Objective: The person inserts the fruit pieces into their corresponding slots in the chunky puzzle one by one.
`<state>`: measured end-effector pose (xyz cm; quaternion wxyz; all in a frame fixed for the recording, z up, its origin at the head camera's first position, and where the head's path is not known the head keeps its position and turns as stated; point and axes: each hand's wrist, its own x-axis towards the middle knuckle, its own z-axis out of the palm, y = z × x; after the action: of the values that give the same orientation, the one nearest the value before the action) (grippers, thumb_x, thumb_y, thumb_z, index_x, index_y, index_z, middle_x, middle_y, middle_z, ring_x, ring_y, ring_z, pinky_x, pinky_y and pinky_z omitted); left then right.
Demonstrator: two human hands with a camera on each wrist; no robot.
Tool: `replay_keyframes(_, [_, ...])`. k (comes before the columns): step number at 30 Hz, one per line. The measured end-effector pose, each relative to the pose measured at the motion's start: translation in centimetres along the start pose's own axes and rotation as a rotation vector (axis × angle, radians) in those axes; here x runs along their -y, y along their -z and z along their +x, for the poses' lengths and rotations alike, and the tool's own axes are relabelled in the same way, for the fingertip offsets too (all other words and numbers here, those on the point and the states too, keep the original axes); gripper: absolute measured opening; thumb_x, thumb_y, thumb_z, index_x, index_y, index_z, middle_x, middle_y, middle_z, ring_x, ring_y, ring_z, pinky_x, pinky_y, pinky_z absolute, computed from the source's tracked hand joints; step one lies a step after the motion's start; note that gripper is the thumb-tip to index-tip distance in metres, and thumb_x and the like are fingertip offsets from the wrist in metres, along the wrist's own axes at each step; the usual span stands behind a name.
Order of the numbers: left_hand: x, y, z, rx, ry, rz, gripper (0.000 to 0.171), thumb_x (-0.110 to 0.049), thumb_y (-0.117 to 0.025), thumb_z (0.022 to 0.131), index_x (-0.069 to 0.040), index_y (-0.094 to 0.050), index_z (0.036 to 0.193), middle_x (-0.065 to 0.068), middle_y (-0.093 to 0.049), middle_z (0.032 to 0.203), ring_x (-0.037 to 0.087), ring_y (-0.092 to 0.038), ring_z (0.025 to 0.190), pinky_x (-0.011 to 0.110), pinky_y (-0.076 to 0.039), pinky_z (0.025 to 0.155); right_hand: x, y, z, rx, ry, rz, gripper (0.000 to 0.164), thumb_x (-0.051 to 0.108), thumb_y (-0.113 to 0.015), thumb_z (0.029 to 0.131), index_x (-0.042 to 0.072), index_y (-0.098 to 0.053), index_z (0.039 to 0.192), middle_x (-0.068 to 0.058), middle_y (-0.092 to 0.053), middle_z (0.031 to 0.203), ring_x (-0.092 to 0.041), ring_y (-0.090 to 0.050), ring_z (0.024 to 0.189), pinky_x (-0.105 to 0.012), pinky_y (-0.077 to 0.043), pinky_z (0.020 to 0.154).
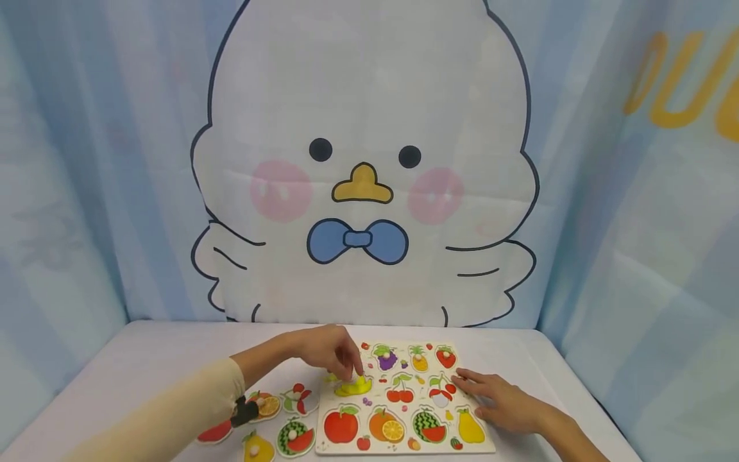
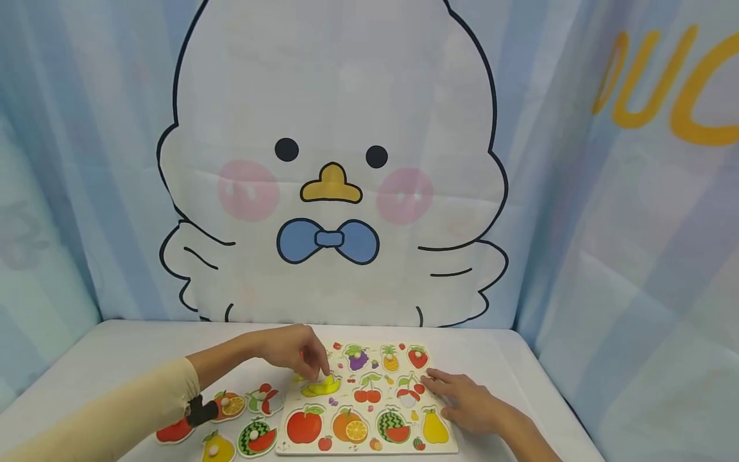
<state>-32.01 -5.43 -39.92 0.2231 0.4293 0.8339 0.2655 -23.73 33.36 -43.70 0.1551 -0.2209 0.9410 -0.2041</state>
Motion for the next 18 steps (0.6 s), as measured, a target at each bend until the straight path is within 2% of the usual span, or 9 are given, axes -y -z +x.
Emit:
replay_keyframes(6, [1.0, 0.5, -2.2, -0.035, 0.055, -0.054, 0.014, -0.012, -0.073, 0.084, -0.016, -0.075, 0.097, -0.006, -0.068, 0.083, 0.008, -0.056, 0.069, 0.023, -0.051, 0.063, 0.0, 0.0, -0.1, 0.011, -0.013, 0.001, 0.057, 0.027, -0.062, 0.092, 0.018, -0.044, 0.145, -0.01, -0.031, 0.154, -0.04, -0.037, 0.13, -0.07, -0.029, 0.098])
replay_keyframes(12, [2.1, 0.8, -4.2, -0.063, 0.067, -0.095, 0.013, -0.01, -0.073, 0.084, -0.016, -0.075, 0.095, -0.003, -0.068, 0.084, 0.011, -0.057, 0.069, 0.023, -0.05, 0.063, -0.2, -0.1, 0.0, 0.009, -0.005, -0.012, 0.057, 0.027, -0.062, 0.092, 0.018, -0.043, 0.145, -0.01, -0.031, 0.154, -0.039, -0.038, 0.128, -0.069, -0.03, 0.098])
replay_keyframes(18, [3.3, 0.9, -6.3, -0.107, 0.149, -0.096, 0.01, -0.013, -0.073, 0.084, -0.017, -0.075, 0.094, -0.005, -0.068, 0.082, 0.014, -0.059, 0.071, 0.026, -0.052, 0.066, -0.1, 0.0, 0.1, 0.002, 0.006, 0.015, 0.057, 0.022, -0.064, 0.09, 0.016, -0.045, 0.144, -0.013, -0.032, 0.153, -0.042, -0.038, 0.129, -0.07, -0.03, 0.097])
